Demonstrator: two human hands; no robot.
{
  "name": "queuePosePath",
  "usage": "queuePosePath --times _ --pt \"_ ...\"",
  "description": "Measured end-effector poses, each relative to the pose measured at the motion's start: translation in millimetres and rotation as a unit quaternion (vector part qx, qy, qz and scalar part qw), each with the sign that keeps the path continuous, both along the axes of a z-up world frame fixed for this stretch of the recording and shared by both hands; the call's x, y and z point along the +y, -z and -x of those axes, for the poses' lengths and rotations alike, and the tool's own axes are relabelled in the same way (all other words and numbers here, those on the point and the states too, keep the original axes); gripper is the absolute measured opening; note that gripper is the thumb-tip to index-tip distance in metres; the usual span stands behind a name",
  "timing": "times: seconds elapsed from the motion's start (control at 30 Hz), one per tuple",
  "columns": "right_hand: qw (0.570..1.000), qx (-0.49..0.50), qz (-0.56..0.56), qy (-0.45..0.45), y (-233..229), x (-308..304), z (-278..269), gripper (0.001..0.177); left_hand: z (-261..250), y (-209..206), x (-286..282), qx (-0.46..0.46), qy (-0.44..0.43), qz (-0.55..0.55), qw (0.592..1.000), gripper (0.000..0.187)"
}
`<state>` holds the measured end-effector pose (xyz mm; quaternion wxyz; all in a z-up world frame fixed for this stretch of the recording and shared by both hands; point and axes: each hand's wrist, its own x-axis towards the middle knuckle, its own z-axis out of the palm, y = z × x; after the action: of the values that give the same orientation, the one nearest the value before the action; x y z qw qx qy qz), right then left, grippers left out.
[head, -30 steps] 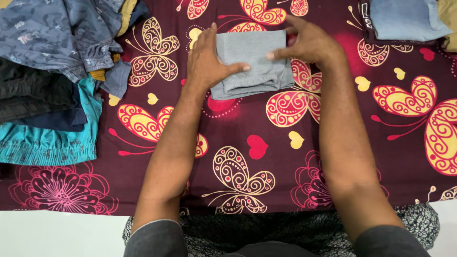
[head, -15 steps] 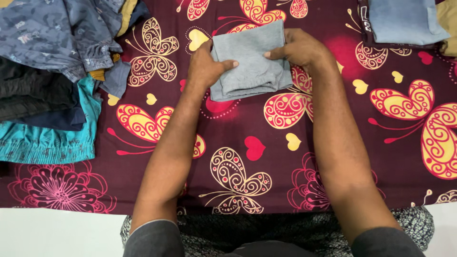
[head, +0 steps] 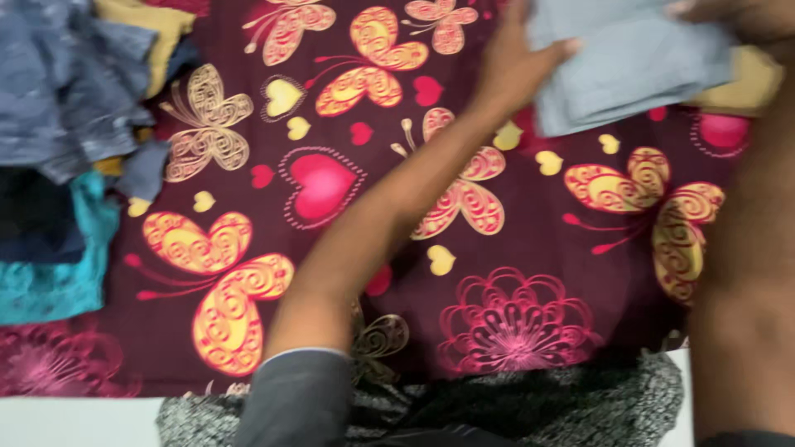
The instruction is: The person folds several garments on a patterned bedsheet, including a light blue t-shirt, a gray sweatshirt, patterned shorts, and tan shorts. Each item is smoothed, folded into a compact rectangle, and placed to the side.
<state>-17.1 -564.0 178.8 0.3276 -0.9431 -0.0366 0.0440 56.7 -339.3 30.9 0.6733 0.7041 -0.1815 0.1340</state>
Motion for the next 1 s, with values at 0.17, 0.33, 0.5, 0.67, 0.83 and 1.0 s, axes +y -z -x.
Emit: queuePosePath --times 0.17,0.33,0.5,0.67,0.83,1.0 --pt "0.959 -0.017 0.254 0.124 45 -88 -9 0.069 24 -30 -175 -0.056 -0.066 -0.255 0.963 0.09" --pt "0.934 -0.018 0.301 0.189 93 -156 -9 0.092 40 18 -209 -0.199 -0.039 -0.453 0.868 0.068" --pt "0.938 -0.039 0.284 0.194 124 -176 -18 0.111 34 29 -212 -0.186 -0.021 -0.513 0.838 0.069" --pt "0.931 -0.058 0.297 0.201 129 -175 -14 0.111 42 20 -200 -0.186 -0.01 -0.519 0.834 0.073" --pt "0.931 -0.036 0.31 0.188 121 -159 -19 0.108 61 9 -154 -0.176 0.083 -0.596 0.779 0.089" --pt "0.936 -0.016 0.307 0.172 115 -107 -33 0.103 102 2 -59 -0.167 0.153 -0.597 0.769 0.096"
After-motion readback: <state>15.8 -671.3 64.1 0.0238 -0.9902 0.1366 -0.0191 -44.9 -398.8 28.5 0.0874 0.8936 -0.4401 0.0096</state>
